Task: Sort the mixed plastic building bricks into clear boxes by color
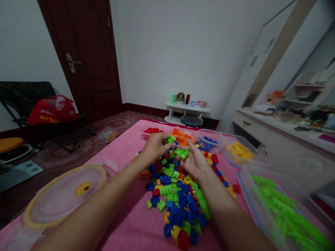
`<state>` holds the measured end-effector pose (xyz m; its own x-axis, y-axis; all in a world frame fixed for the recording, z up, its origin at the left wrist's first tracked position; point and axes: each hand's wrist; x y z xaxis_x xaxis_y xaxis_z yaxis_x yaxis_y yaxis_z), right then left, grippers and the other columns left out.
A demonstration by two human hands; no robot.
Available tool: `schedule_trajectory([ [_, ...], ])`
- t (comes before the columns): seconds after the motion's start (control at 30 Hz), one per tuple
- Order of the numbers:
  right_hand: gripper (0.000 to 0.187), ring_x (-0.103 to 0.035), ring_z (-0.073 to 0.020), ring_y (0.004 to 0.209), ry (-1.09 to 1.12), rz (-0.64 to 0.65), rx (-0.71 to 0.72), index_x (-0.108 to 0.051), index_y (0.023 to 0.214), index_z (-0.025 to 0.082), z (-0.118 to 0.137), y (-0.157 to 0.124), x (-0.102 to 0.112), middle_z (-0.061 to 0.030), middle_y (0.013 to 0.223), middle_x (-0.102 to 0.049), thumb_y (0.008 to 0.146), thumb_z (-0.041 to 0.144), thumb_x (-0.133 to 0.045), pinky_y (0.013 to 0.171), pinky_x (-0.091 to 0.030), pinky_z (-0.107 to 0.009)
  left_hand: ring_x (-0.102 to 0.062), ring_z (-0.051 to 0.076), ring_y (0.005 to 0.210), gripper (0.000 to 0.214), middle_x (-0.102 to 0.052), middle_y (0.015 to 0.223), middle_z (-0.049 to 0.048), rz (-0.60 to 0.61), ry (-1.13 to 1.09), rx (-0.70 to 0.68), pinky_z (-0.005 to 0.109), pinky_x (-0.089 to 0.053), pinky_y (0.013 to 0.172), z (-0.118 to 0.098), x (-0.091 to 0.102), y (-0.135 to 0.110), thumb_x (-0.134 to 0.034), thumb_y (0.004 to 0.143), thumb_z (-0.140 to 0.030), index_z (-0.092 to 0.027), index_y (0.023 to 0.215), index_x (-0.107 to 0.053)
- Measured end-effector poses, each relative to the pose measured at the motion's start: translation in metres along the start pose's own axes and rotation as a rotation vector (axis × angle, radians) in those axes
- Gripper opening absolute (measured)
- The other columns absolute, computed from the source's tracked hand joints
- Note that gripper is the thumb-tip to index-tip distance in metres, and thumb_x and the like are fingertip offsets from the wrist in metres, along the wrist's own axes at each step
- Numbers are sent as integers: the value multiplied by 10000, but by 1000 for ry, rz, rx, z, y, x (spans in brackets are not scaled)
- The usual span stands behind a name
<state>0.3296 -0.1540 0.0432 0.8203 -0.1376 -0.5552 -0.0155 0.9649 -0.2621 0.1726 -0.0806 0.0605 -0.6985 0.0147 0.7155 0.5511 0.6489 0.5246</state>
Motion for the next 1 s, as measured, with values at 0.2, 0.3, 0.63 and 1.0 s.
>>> schedule_trajectory([
  [0.2, 485, -606, -126, 503, 144, 140, -71, -534, 893, 162, -6, -3, -8, 5, 590, -593, 853, 619, -379, 366, -459, -189, -582, 195, 969, 290, -686, 1021, 55, 11, -172, -136, 306, -424, 871, -19, -3, -3, -645, 768, -376, -189, 983, -701],
  [0.3, 420, -598, -119, 498, 207, 114, -93, -547, 887, 147, -6, -2, -9, 19, 533, -556, 842, 557, -471, 318, -386, -136, -558, 204, 1061, 333, -649, 1138, 59, 27, -212, -158, 333, -404, 948, -24, -6, -4, -645, 773, -355, -207, 1069, -675],
  [0.63, 118, -437, -26, 412, 184, -7, 189, -526, 783, 145, 35, -22, -8, -4, 613, -579, 821, 257, -533, 290, -216, -81, -639, 182, 871, 276, -709, 949, 53, -72, -246, -21, 279, -499, 775, -9, -15, -4, -513, 837, -342, -176, 942, -706],
  [1.0, 226, -516, -58, 452, -672, -609, 435, -606, 796, 151, 115, -116, 106, -19, 680, -613, 715, 354, -664, 320, -292, -117, -652, 187, 834, 244, -723, 900, 37, 20, -169, -55, 276, -486, 754, -1, -25, -5, -527, 800, -303, -186, 896, -719],
])
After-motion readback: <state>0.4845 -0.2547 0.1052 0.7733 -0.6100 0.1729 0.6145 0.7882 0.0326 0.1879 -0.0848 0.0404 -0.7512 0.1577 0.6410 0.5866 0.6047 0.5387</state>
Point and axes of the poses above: each hand's wrist, its own y-axis towards the middle knuckle, its own x-axis out of the back of the hand, z = x × y
